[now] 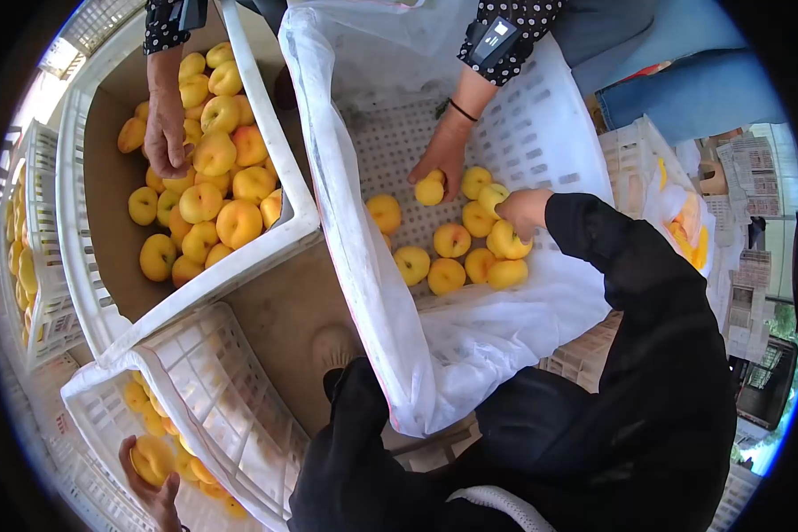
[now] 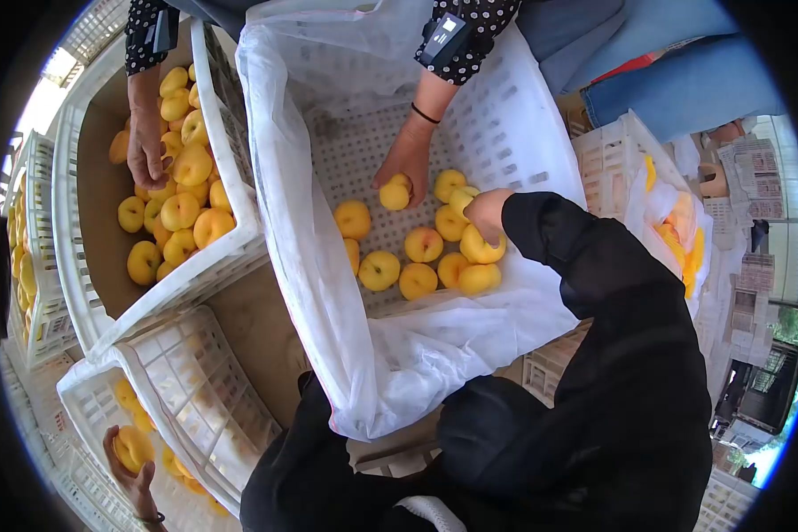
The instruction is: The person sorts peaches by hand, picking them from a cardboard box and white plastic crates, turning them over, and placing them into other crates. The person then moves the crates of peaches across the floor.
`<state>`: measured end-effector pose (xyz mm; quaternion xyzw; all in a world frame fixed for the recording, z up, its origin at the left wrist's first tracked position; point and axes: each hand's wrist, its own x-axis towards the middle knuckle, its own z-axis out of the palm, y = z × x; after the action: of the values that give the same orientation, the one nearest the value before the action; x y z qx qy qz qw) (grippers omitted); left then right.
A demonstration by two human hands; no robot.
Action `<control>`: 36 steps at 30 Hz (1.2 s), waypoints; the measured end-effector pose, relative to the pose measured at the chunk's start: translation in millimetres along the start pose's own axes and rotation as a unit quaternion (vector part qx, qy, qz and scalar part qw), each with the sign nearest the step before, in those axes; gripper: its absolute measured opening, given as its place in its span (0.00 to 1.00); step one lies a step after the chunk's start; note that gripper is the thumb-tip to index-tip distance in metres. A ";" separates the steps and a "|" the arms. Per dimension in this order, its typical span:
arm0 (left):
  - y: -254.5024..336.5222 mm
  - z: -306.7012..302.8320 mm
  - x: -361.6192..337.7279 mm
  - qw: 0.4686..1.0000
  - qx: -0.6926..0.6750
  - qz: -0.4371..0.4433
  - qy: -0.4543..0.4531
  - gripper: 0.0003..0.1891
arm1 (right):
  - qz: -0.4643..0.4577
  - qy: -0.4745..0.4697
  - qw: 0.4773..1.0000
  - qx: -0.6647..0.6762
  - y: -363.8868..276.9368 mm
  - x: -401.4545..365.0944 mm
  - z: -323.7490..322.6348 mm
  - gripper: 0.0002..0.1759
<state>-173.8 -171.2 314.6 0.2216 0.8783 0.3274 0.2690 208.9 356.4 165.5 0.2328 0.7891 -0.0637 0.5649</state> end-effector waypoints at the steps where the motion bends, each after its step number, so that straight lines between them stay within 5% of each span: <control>1: -8.9 13.6 1.4 0.998 -0.052 -0.018 0.004 0.46 | -0.010 0.024 0.999 -0.020 -4.5 -0.2 6.1 0.28; 6: -86.1 44.0 21.8 0.998 -0.007 0.056 0.035 0.41 | -0.042 0.085 0.991 -0.096 -27.0 -3.7 23.0 0.32; 10: -88.6 63.0 43.8 0.989 0.068 0.111 0.064 0.36 | 0.065 0.101 0.983 -0.137 -44.2 0.1 37.3 0.21; 13: -94.4 53.1 52.5 0.974 0.151 0.157 0.065 0.33 | -0.002 0.135 0.988 -0.079 -33.8 1.4 38.6 0.27; 14: -99.1 50.0 52.3 0.961 0.196 0.180 0.069 0.33 | -0.041 0.161 0.985 0.055 -28.4 -0.6 32.0 0.31; 16: -78.1 54.6 42.5 0.957 0.219 0.166 0.091 0.31 | -0.155 0.159 0.920 0.323 -25.6 -11.8 -5.5 0.41; 18: -57.6 48.6 33.6 0.951 0.244 0.142 0.129 0.28 | -0.277 0.155 0.797 0.513 -29.6 -34.6 -39.3 0.42; 20: -36.6 39.5 31.7 0.964 0.125 0.139 0.189 0.21 | -0.365 0.132 0.642 0.661 -41.1 -66.9 -66.0 0.43; 21: -1.4 43.0 27.8 0.968 0.081 0.131 0.199 0.14 | -0.403 0.173 0.610 0.661 -44.9 -80.3 -75.8 0.44; 23: 77.6 56.0 20.6 0.981 -0.069 0.157 0.096 0.13 | -0.443 0.157 0.582 0.663 -59.0 -108.4 -97.4 0.45; 24: 109.8 66.6 23.0 0.980 -0.131 0.148 0.009 0.21 | -0.471 0.138 0.547 0.678 -68.5 -121.3 -106.5 0.45; 27: 172.2 123.9 51.7 0.912 -0.317 0.123 -0.231 0.52 | -0.549 0.244 0.563 0.568 -111.4 -146.2 -136.1 0.48; 29: 201.4 154.6 62.6 0.833 -0.449 0.052 -0.318 0.49 | -0.540 0.272 0.602 0.521 -117.4 -159.3 -150.1 0.48; 30: 214.8 158.5 65.2 0.845 -0.415 0.035 -0.336 0.44 | -0.518 0.268 0.637 0.503 -112.7 -161.4 -156.2 0.46; 31: 210.6 168.2 74.1 0.857 -0.401 0.041 -0.322 0.40 | -0.493 0.272 0.636 0.528 -99.8 -152.2 -154.6 0.33; 34: 192.3 179.2 85.0 0.849 -0.421 0.015 -0.317 0.32 | -0.261 0.148 0.831 0.468 -39.9 -110.6 -136.8 0.17; 36: 185.9 178.4 84.5 0.829 -0.449 -0.025 -0.333 0.30 | -0.100 0.189 0.947 0.239 -18.2 -40.2 -88.2 0.27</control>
<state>-87.9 85.7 301.7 0.1500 0.4969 0.5847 0.6235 135.0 360.5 230.7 0.2886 0.8623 -0.2613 0.3239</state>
